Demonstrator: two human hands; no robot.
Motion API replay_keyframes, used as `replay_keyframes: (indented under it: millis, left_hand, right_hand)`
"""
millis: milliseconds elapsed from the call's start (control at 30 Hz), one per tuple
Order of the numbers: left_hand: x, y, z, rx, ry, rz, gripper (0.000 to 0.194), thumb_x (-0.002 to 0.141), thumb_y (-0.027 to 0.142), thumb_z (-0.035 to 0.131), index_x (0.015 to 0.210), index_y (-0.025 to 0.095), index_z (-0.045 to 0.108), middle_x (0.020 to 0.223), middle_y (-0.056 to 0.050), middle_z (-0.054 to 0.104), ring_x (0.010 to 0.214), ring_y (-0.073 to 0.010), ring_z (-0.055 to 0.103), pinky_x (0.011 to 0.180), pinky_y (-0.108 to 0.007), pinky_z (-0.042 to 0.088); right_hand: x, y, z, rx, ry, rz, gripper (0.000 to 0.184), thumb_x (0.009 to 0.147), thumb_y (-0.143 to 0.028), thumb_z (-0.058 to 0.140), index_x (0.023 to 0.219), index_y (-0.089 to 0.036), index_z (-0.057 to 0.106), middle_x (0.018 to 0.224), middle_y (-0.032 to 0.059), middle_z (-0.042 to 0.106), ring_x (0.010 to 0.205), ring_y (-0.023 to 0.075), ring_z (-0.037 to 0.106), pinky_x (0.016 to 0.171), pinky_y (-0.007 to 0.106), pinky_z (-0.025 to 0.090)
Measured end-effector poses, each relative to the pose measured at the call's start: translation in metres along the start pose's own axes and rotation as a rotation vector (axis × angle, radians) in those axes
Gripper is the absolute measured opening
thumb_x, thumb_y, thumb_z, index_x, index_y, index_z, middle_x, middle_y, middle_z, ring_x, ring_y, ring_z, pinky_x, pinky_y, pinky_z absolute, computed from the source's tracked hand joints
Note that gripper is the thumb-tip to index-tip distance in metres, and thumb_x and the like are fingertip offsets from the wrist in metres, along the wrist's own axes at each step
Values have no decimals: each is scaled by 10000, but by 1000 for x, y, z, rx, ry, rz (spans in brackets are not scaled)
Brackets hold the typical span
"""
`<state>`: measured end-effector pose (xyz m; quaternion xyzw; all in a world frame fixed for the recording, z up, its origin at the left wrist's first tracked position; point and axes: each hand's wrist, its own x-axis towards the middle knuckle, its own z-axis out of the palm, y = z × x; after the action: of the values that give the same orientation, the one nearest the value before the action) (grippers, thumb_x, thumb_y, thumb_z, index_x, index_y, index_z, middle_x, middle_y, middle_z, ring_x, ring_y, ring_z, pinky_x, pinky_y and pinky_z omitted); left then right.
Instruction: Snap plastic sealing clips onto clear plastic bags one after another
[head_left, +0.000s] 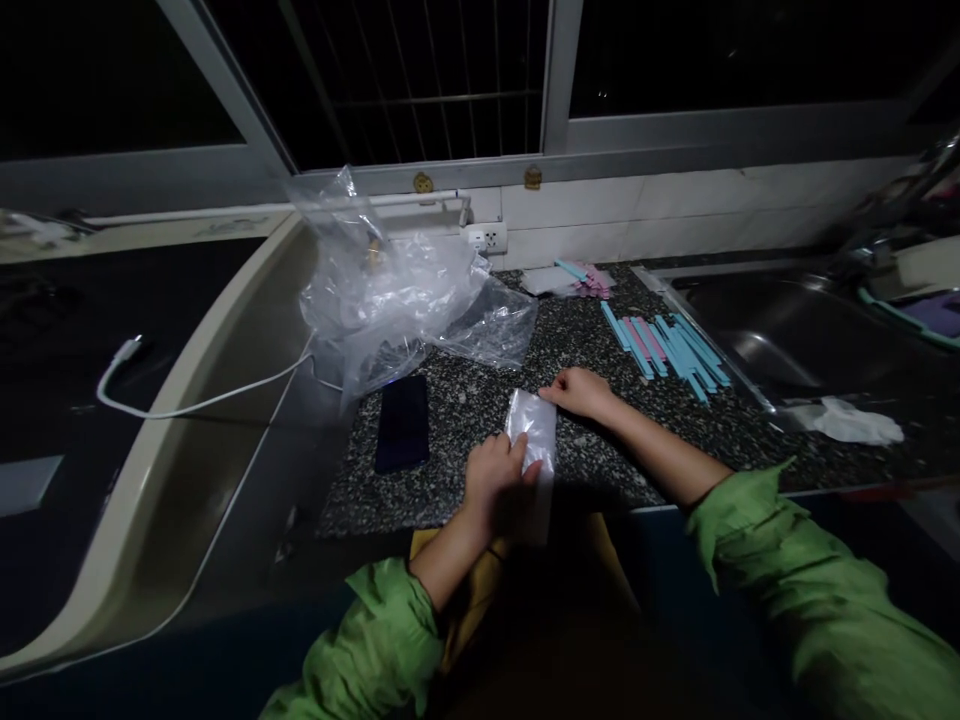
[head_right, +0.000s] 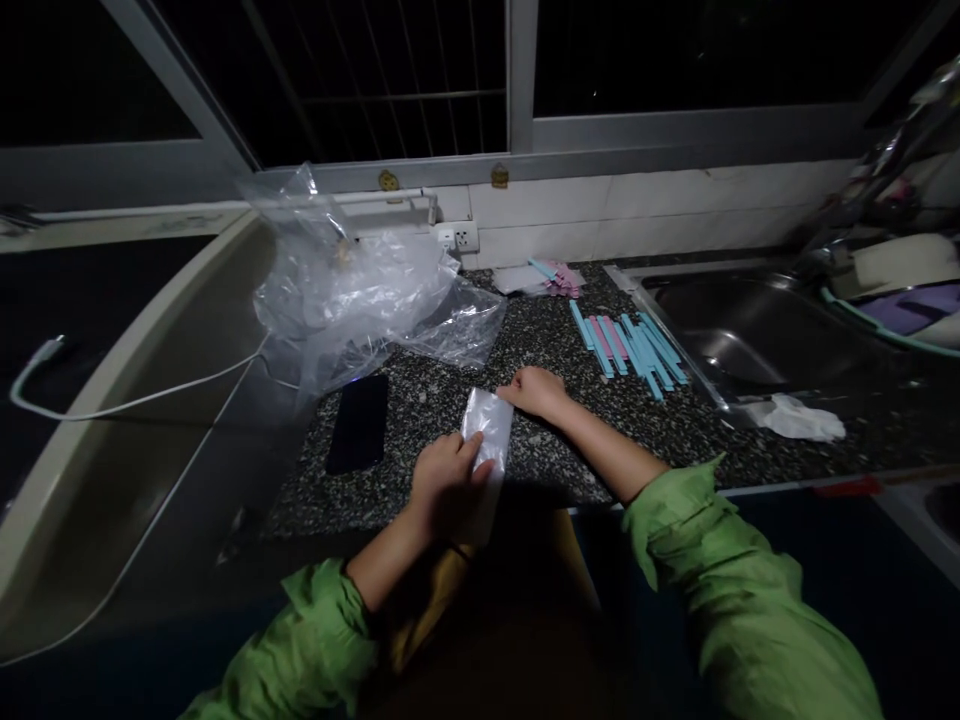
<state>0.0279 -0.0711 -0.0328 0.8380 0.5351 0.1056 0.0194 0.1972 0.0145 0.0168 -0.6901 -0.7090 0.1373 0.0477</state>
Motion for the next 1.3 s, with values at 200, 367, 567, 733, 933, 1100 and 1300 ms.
replay_keyframes:
  millis: [200, 367, 567, 733, 933, 1100, 1300]
  left_hand:
    - [16, -44, -30, 16, 284, -157, 626, 744, 590, 461, 1208, 169, 491, 1201, -188, 493, 1097, -341, 454, 902, -494, 348]
    - [31, -84, -48, -3, 224, -384, 587, 818, 496, 396, 1258, 109, 431, 1247, -233, 467, 1068, -375, 502, 935, -610, 272]
    - [52, -67, -33, -435, 254, -155, 394, 820, 383, 450, 1112, 134, 538, 1096, -135, 591, 1023, -235, 553, 888, -385, 437]
    - [72, -55, -18, -583, 94, -233, 412, 756, 316, 556, 1104, 95, 541, 1076, -139, 602, 919, -214, 584, 810, -347, 471]
    - [63, -49, -14, -351, 93, -184, 400, 696, 254, 621, 1072, 125, 575, 1020, -113, 597, 997, -253, 522, 892, -367, 410]
    - [59, -45, -14, -295, 58, -174, 436, 712, 285, 606, 1113, 122, 555, 1041, -119, 574, 1008, -266, 496, 903, -373, 393]
    - [60, -45, -13, -313, 69, -178, 445, 707, 270, 609, 1125, 132, 549, 1046, -115, 575, 1014, -260, 489, 909, -368, 385]
  right_hand:
    - [0, -16, 7, -51, -49, -85, 186, 749, -365, 522, 767, -221, 639, 808, 32, 690, 768, 183, 611, 539, 241, 306]
    - [5, -19, 11, -28, -25, -141, 181, 760, -362, 509, 764, -223, 627, 813, 26, 686, 780, 184, 604, 547, 242, 295]
    - [5, -15, 14, 71, 23, -200, 161, 774, -330, 513, 766, -211, 621, 779, 9, 675, 715, 146, 584, 559, 224, 301]
    - [4, -9, 18, 107, 58, -251, 138, 777, -297, 525, 755, -198, 619, 742, 4, 661, 671, 127, 562, 570, 211, 308]
    - [3, -11, 20, 160, 98, -277, 105, 768, -269, 542, 743, -194, 612, 719, -2, 649, 631, 113, 545, 566, 205, 313]
    - [-2, -12, 17, 180, 148, -158, 212, 758, -336, 565, 903, -191, 619, 712, 5, 657, 646, 138, 569, 570, 222, 330]
    - [-1, -13, 21, 226, 86, -189, 201, 752, -238, 544, 921, -184, 638, 728, 9, 667, 632, 131, 576, 587, 219, 359]
